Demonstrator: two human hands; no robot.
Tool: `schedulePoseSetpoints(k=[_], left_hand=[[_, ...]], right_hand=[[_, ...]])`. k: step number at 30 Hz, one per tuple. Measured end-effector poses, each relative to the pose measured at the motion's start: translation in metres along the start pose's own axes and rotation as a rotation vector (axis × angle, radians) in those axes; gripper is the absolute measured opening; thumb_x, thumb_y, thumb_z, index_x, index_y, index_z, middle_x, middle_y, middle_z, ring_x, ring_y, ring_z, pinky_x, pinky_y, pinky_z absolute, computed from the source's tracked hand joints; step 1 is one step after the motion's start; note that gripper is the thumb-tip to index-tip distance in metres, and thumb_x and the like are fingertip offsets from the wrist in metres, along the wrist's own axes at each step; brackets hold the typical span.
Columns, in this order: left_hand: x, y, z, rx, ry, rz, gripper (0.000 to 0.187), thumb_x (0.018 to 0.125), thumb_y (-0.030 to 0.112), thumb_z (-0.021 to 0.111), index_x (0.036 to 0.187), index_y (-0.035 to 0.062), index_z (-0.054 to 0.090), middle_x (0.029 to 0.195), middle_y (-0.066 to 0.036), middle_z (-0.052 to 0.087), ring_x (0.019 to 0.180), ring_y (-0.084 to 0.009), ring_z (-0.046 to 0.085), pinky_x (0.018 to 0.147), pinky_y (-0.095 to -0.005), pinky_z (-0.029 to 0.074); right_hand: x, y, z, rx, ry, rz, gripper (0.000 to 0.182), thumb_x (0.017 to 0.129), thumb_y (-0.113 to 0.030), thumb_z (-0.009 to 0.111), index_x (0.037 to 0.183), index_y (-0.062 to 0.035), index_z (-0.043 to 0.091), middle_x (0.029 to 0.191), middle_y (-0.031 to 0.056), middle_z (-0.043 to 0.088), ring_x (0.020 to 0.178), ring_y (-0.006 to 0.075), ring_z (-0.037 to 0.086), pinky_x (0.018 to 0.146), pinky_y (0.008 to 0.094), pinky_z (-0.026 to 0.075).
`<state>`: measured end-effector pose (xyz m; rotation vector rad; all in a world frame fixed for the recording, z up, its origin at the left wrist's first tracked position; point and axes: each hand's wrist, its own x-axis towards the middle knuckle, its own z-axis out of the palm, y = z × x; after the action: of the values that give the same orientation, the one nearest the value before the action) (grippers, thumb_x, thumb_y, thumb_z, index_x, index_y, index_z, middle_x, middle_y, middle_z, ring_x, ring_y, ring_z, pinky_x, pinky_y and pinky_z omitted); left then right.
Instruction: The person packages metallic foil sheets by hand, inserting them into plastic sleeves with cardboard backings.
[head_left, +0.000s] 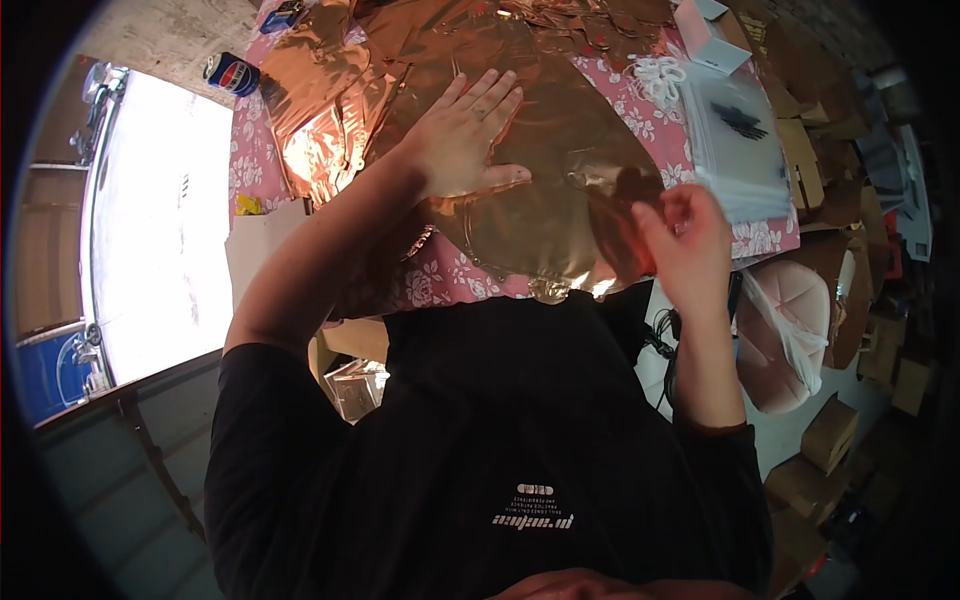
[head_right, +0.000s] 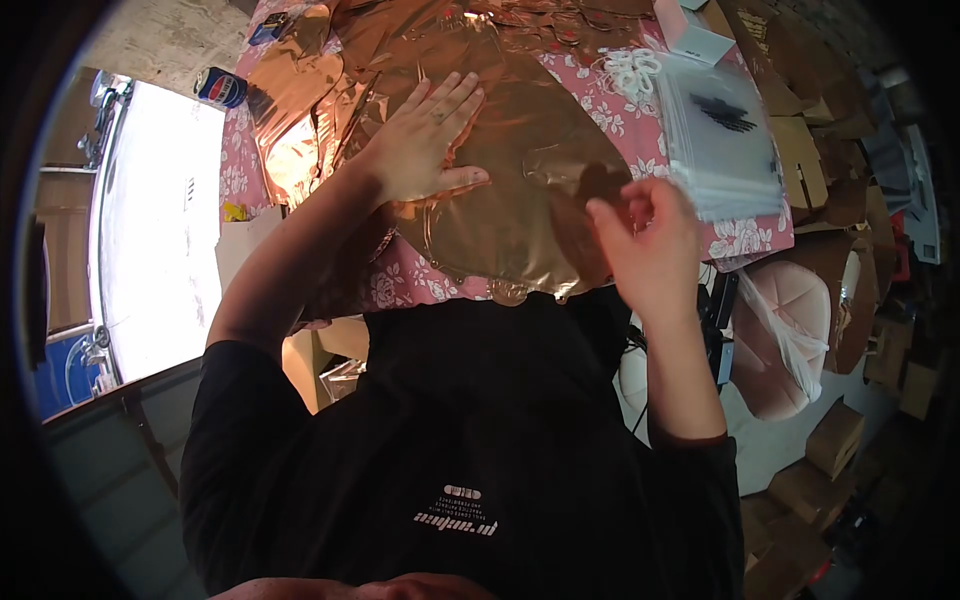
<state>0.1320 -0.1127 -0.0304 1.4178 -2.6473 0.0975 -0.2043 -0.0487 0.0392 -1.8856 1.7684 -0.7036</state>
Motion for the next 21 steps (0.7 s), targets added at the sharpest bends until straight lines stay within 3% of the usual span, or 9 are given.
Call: schedulePoseSetpoints(k=[1, 4, 6, 10, 12, 13, 16, 19, 21], left_hand=[[0.000, 0.000, -0.001, -0.002, 0.002, 0.004, 0.109, 0.097, 0.077, 0.054, 0.167, -0.0023, 0.029, 0.175, -0.023, 0.026, 0.165, -0.0370, 0.020, 0.134, -0.0542, 0.014], [0.001, 0.003, -0.005, -0.018, -0.042, -0.015, 0.110, 0.097, 0.074, 0.057, 0.169, -0.0009, 0.022, 0.177, -0.022, 0.022, 0.166, -0.0366, 0.016, 0.134, -0.0535, 0.012], [0.000, 0.003, -0.006, -0.028, -0.036, -0.023, 0.109, 0.097, 0.073, 0.059, 0.168, -0.0012, 0.023, 0.176, -0.022, 0.023, 0.165, -0.0371, 0.017, 0.134, -0.0535, 0.012], [-0.002, 0.002, -0.001, -0.033, -0.006, -0.018, 0.108, 0.097, 0.073, 0.059, 0.168, -0.0016, 0.024, 0.176, -0.022, 0.024, 0.165, -0.0374, 0.018, 0.134, -0.0536, 0.013], [-0.002, 0.000, 0.000, -0.037, 0.020, 0.000, 0.108, 0.097, 0.072, 0.059, 0.168, -0.0022, 0.025, 0.176, -0.023, 0.025, 0.165, -0.0376, 0.018, 0.134, -0.0537, 0.014], [-0.003, 0.000, 0.000, -0.039, 0.020, -0.003, 0.108, 0.097, 0.072, 0.059, 0.168, -0.0022, 0.025, 0.176, -0.023, 0.025, 0.165, -0.0376, 0.018, 0.134, -0.0537, 0.014], [-0.002, 0.001, 0.000, -0.021, 0.004, -0.004, 0.108, 0.098, 0.073, 0.058, 0.167, -0.0029, 0.025, 0.175, -0.023, 0.025, 0.165, -0.0377, 0.018, 0.134, -0.0538, 0.014], [-0.003, 0.000, 0.005, -0.006, 0.077, 0.008, 0.108, 0.096, 0.077, 0.056, 0.165, -0.0035, 0.033, 0.173, -0.024, 0.031, 0.163, -0.0377, 0.026, 0.133, -0.0547, 0.018], [-0.003, -0.001, 0.005, 0.012, 0.074, 0.016, 0.108, 0.097, 0.077, 0.054, 0.165, -0.0032, 0.033, 0.173, -0.024, 0.031, 0.163, -0.0374, 0.026, 0.133, -0.0548, 0.017]], right_hand=[[0.012, 0.002, 0.003, -0.003, 0.004, 0.003, 0.041, 0.086, -0.021, 0.090, 0.114, 0.0013, 0.069, 0.097, 0.0107, 0.072, 0.093, 0.0206, 0.071, 0.081, 0.0338, 0.057], [0.049, 0.007, 0.014, -0.099, 0.198, -0.278, 0.050, 0.083, -0.023, 0.092, 0.119, 0.0023, 0.068, 0.107, 0.0141, 0.073, 0.101, 0.0261, 0.071, 0.090, 0.0367, 0.057], [0.069, 0.006, 0.019, -0.096, -0.137, -0.058, 0.058, 0.081, -0.027, 0.094, 0.122, 0.0033, 0.066, 0.116, 0.0171, 0.072, 0.107, 0.0304, 0.070, 0.097, 0.0387, 0.056], [0.088, 0.010, 0.022, -0.233, -0.165, -0.107, 0.056, 0.079, -0.026, 0.094, 0.119, 0.0036, 0.067, 0.111, 0.0173, 0.074, 0.102, 0.0304, 0.071, 0.091, 0.0378, 0.057], [0.096, 0.004, 0.014, -0.280, -0.401, -0.019, 0.052, 0.079, -0.024, 0.094, 0.115, 0.0047, 0.069, 0.104, 0.0157, 0.075, 0.096, 0.0255, 0.072, 0.086, 0.0374, 0.057], [0.097, 0.003, 0.012, -0.282, -0.404, -0.020, 0.052, 0.079, -0.024, 0.094, 0.115, 0.0047, 0.069, 0.104, 0.0157, 0.075, 0.096, 0.0255, 0.072, 0.086, 0.0374, 0.057], [0.097, 0.006, 0.008, -0.122, -0.514, 0.050, 0.043, 0.081, -0.017, 0.091, 0.111, 0.0053, 0.070, 0.099, 0.0146, 0.075, 0.092, 0.0200, 0.072, 0.080, 0.0370, 0.057], [0.096, 0.011, 0.005, 0.007, -0.547, 0.033, 0.040, 0.085, -0.011, 0.087, 0.116, 0.0057, 0.069, 0.105, 0.0127, 0.075, 0.096, 0.0167, 0.071, 0.083, 0.0347, 0.057], [0.095, 0.007, 0.004, 0.322, -0.575, 0.042, 0.038, 0.090, -0.006, 0.082, 0.123, 0.0053, 0.067, 0.112, 0.0103, 0.075, 0.099, 0.0172, 0.070, 0.087, 0.0331, 0.057]])
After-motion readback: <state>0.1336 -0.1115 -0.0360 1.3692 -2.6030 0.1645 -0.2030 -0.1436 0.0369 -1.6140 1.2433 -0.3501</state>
